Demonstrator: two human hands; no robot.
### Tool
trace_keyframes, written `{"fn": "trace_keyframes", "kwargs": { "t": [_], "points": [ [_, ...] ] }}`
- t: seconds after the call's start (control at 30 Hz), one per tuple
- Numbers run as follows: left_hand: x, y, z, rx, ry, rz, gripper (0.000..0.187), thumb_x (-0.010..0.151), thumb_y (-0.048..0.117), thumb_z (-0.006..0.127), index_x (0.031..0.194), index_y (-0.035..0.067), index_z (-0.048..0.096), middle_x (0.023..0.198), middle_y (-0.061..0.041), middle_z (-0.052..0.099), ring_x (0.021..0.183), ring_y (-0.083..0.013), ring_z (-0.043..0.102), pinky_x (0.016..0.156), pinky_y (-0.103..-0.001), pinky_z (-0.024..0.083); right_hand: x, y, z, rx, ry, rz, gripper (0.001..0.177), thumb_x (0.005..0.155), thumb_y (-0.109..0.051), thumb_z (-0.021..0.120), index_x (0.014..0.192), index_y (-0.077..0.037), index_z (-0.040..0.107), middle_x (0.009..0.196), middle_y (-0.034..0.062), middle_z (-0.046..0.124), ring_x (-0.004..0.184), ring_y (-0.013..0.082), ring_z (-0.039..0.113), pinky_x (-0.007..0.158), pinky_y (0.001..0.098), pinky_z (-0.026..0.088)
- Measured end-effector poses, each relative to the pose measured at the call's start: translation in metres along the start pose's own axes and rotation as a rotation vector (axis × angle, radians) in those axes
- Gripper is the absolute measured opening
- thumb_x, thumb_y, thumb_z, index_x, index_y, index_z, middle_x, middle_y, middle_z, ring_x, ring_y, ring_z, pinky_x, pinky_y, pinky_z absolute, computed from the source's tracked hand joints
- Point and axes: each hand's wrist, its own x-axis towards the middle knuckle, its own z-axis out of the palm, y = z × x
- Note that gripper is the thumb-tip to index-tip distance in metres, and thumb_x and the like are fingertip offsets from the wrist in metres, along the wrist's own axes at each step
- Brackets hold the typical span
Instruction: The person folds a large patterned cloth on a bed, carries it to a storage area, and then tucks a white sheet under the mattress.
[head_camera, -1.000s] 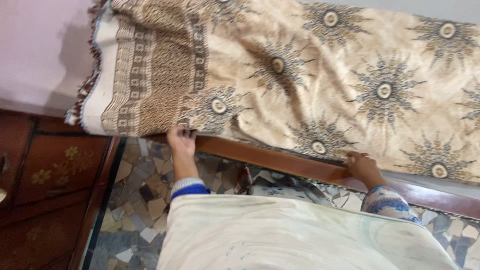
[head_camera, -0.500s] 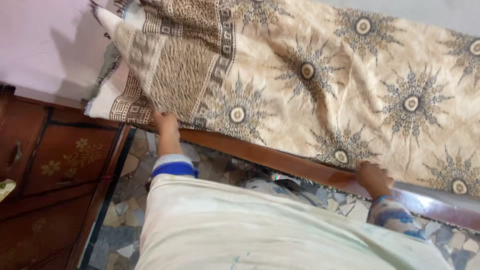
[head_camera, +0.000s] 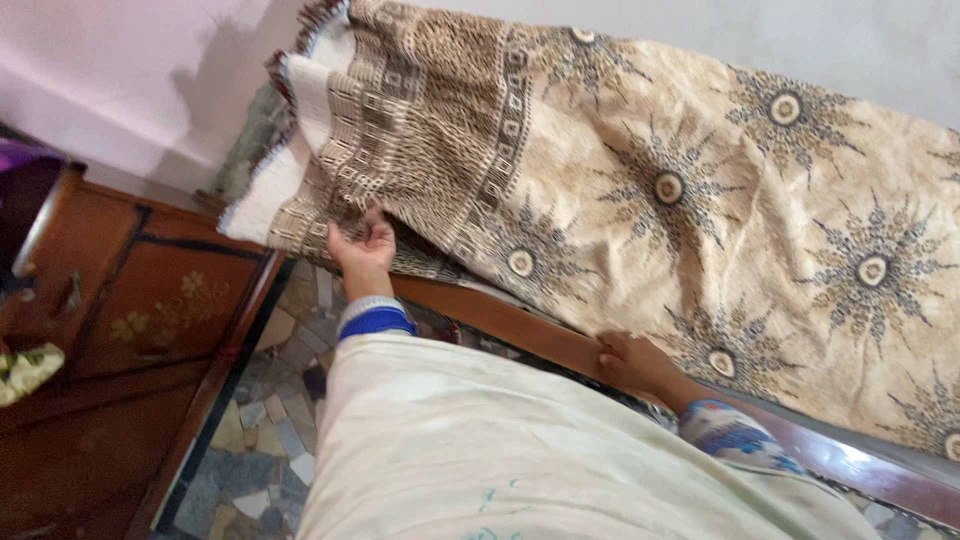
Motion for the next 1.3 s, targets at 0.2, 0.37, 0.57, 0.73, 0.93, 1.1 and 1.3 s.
{"fn": "trace_keyframes", "kwargs": {
  "t": [0.2,0.37,0.57,0.73,0.93,1.1,1.3],
  "points": [
    [-0.043,0.052,0.062,0.125,-0.152,0.007,0.043,0.081,0.044,0.067,0.104,0.008,0.064,0.099,-0.009,0.069,0.086,-0.0226,0.067,0.076,-0.045,0.06,0.033,0.053,0.029,0.257,-0.065,0.066,0.067,0.083,-0.045,0.071,0.141,-0.014,0.057,0.137,0.0123,0.066,0.126,0.0301,0.063,0.107,0.0395,0.048],
    [-0.039,0.077,0.068,0.379,-0.788,0.536,0.026,0.087,-0.001,0.081,0.103,0.007,0.061,0.1,-0.007,0.058,0.092,-0.0209,0.06,0.084,-0.036,0.055,0.05,0.016,0.031,0.258,-0.04,0.361,0.079,0.078,-0.059,0.076,0.139,-0.011,0.059,0.137,0.0196,0.063,0.127,0.0345,0.062,0.108,0.0417,0.049],
    [-0.039,0.101,-0.012,0.357,-0.288,0.558,0.047,0.076,-0.012,0.065,0.112,0.016,0.053,0.107,-0.008,0.063,0.097,-0.0197,0.066,0.085,-0.039,0.058,0.075,-0.031,0.02,0.162,-0.042,0.448,0.09,0.078,-0.064,0.076,0.143,-0.005,0.055,0.135,0.0237,0.065,0.126,0.0375,0.065,0.106,0.0448,0.051],
    [0.017,0.145,-0.015,-0.208,-0.116,0.015,0.04,0.087,0.01,0.07,0.122,-0.004,0.056,0.109,-0.018,0.062,0.092,-0.026,0.065,0.08,-0.038,0.056,0.111,-0.155,0.007,0.196,0.3,0.062,0.086,0.08,-0.059,0.074,0.143,-0.005,0.05,0.135,0.0228,0.063,0.123,0.0383,0.063,0.102,0.0471,0.05],
    [0.031,0.185,0.0,0.464,-0.118,0.46,0.033,0.09,0.008,0.076,0.12,-0.003,0.068,0.103,-0.013,0.073,0.076,-0.0173,0.066,0.063,-0.031,0.055,0.129,-0.3,-0.015,-0.05,0.267,-0.085,0.058,0.089,-0.048,0.067,0.141,-0.024,0.056,0.128,0.0173,0.064,0.116,0.0386,0.062,0.096,0.0492,0.052],
    [0.019,0.204,-0.031,0.744,0.225,0.267,0.034,0.087,0.004,0.069,0.122,0.006,0.066,0.113,-0.014,0.071,0.079,-0.0207,0.069,0.058,-0.036,0.056,0.135,-0.31,-0.007,-0.124,0.269,-0.023,0.045,0.096,-0.041,0.06,0.137,-0.023,0.057,0.126,0.014,0.066,0.116,0.0366,0.064,0.098,0.05,0.052],
    [-0.019,0.182,0.017,0.612,0.126,0.299,0.063,0.081,-0.001,0.067,0.137,0.007,0.039,0.127,-0.019,0.058,0.102,-0.0259,0.066,0.079,-0.039,0.059,0.14,-0.275,-0.018,0.218,0.272,-0.09,0.052,0.095,-0.04,0.064,0.138,-0.013,0.055,0.132,0.0184,0.062,0.121,0.0374,0.06,0.099,0.0464,0.049]
  ]
}}
